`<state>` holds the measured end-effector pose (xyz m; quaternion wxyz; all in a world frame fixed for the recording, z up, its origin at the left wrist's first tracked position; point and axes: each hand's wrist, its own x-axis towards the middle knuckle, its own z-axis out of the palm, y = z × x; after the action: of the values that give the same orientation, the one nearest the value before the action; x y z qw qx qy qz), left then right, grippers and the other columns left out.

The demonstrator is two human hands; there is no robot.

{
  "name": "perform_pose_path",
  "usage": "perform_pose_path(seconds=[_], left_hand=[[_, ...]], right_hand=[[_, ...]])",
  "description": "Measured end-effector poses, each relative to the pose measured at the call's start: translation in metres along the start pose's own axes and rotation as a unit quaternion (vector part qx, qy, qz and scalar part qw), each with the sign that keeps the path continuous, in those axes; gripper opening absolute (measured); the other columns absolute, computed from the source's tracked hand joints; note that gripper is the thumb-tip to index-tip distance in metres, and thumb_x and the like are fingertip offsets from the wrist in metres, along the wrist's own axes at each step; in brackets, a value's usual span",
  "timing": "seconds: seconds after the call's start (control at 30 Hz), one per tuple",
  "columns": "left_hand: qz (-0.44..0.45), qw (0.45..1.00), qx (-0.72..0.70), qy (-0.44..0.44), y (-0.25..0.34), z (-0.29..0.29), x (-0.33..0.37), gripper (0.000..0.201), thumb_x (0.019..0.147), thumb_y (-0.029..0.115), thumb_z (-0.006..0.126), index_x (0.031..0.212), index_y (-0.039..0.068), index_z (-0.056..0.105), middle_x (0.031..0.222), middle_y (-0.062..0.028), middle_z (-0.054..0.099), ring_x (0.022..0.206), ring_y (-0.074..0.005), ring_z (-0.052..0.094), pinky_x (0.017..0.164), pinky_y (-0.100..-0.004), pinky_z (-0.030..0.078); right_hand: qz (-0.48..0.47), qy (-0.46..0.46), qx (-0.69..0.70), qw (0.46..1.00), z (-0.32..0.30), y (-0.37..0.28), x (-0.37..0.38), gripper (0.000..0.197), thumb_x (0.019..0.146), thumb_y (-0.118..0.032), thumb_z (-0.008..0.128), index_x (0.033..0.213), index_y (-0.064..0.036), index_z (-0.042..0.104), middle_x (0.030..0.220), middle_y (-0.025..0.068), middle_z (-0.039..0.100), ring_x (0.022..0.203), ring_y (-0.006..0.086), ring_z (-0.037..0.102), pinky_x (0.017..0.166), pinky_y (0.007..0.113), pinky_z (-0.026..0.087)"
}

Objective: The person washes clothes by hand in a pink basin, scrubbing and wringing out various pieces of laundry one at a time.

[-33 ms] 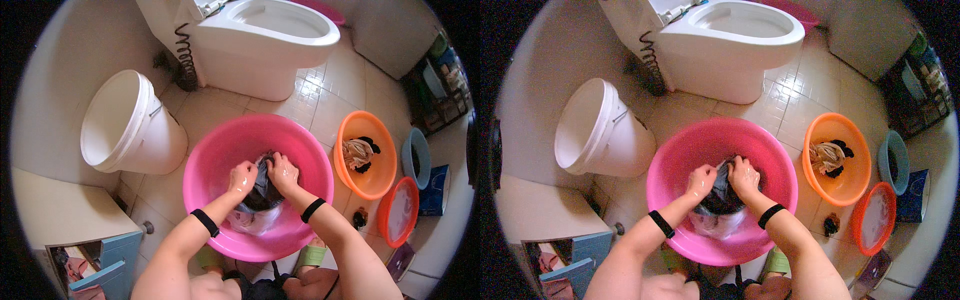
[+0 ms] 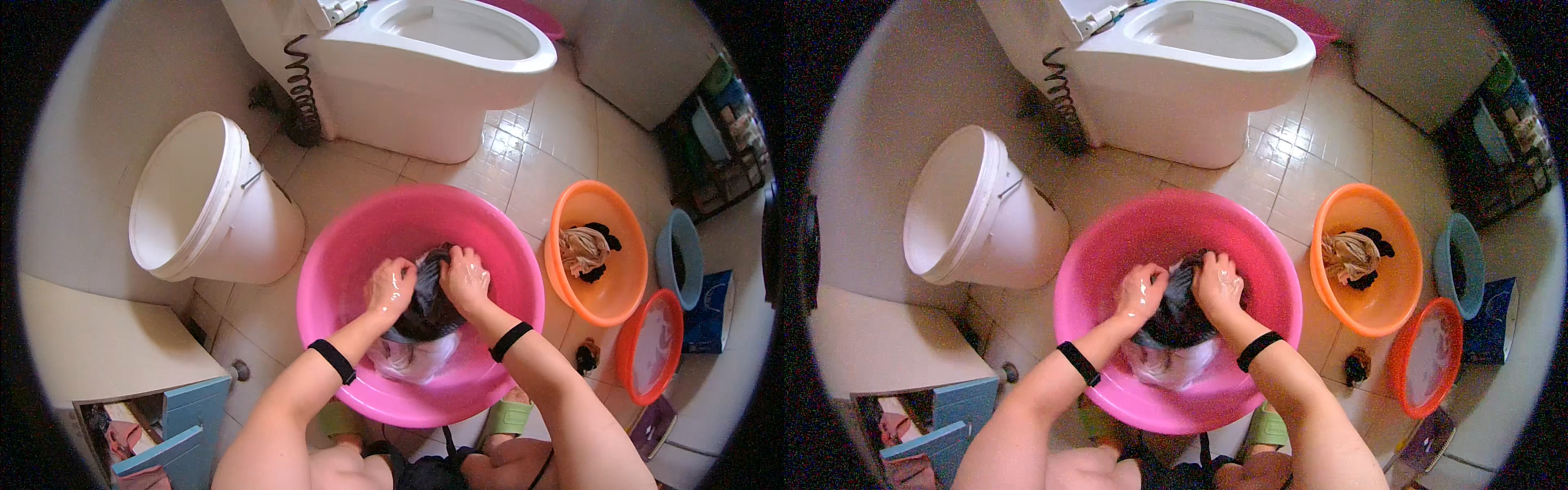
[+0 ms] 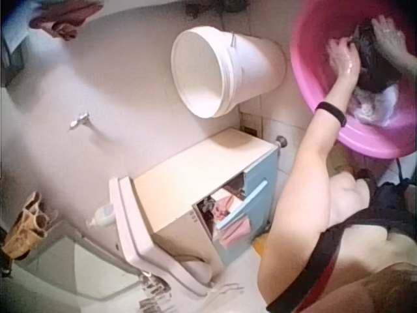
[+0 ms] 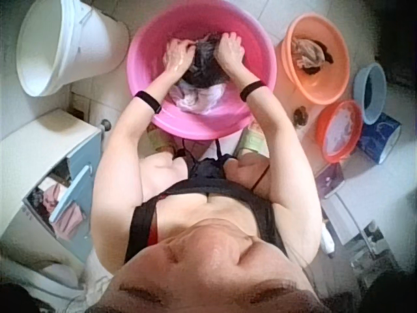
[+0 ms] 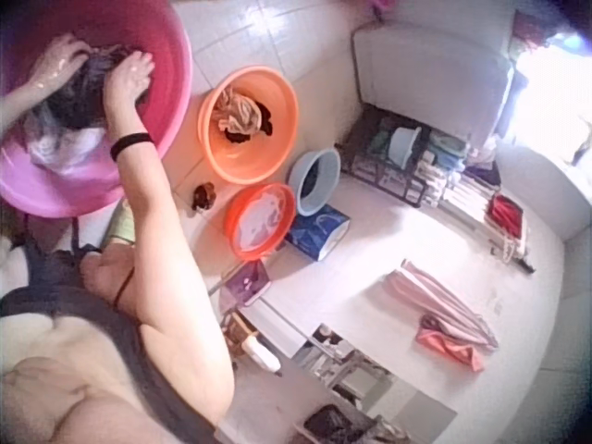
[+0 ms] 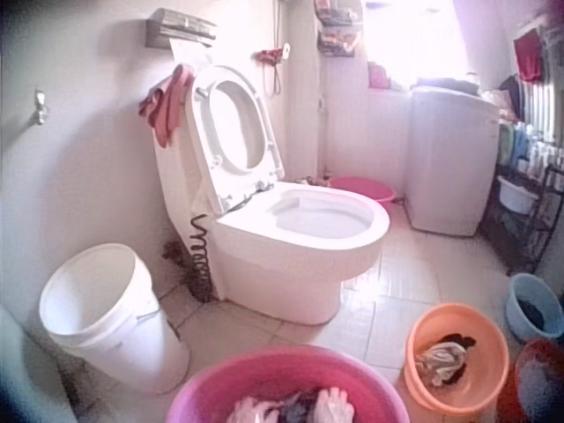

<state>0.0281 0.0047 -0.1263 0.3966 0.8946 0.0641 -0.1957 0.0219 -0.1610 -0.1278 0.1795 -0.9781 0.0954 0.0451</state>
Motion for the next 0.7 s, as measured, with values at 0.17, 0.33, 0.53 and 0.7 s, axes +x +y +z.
perform_pose_path(seconds=[0.17, 0.33, 0.53, 0.7], left_hand=[[-0.004, 0.958, 0.264, -0.112, -0.009, -0.001, -0.001, 0.103, 0.066, 0.057, 0.073, 0.148, 0.037, 0.013, 0.150, -0.0172, -0.025, 0.136, -0.0481, -0.017, 0.091, -0.0794, 0.019], [-0.025, 0.895, 0.399, -0.197, -0.026, 0.032, 0.010, 0.113, 0.059, 0.062, 0.075, 0.149, 0.028, 0.016, 0.152, -0.0190, -0.016, 0.136, -0.0490, -0.014, 0.092, -0.0780, 0.021], [0.015, 0.893, 0.420, -0.161, -0.051, 0.066, 0.055, 0.111, 0.063, 0.054, 0.076, 0.149, 0.028, 0.011, 0.154, -0.0162, -0.010, 0.138, -0.0473, -0.008, 0.094, -0.0780, 0.019], [0.012, 0.882, 0.428, -0.199, -0.053, 0.054, 0.061, 0.102, 0.068, 0.052, 0.073, 0.148, 0.030, 0.014, 0.154, -0.0151, -0.009, 0.139, -0.0448, -0.005, 0.095, -0.0770, 0.020]], right_hand=[[0.048, -0.130, 0.021, 0.990, 0.023, -0.004, 0.003, 0.070, 0.074, -0.015, 0.063, 0.138, -0.0234, 0.036, 0.149, 0.0233, 0.016, 0.134, 0.0470, 0.023, 0.089, 0.070, 0.037], [-0.052, -0.226, -0.097, 0.968, 0.067, 0.003, -0.023, 0.078, 0.078, -0.026, 0.058, 0.147, -0.0289, 0.022, 0.153, 0.0213, -0.002, 0.137, 0.0517, 0.004, 0.092, 0.076, 0.026], [0.041, -0.259, -0.076, 0.962, 0.103, 0.023, -0.002, 0.087, 0.074, -0.035, 0.059, 0.147, -0.0099, 0.020, 0.155, 0.0163, 0.002, 0.139, 0.0451, -0.001, 0.105, 0.067, 0.001], [0.022, -0.340, -0.027, 0.940, 0.059, -0.005, 0.030, 0.085, 0.077, -0.038, 0.057, 0.148, -0.0106, 0.018, 0.155, 0.0171, 0.000, 0.140, 0.0436, -0.004, 0.110, 0.060, -0.003]])
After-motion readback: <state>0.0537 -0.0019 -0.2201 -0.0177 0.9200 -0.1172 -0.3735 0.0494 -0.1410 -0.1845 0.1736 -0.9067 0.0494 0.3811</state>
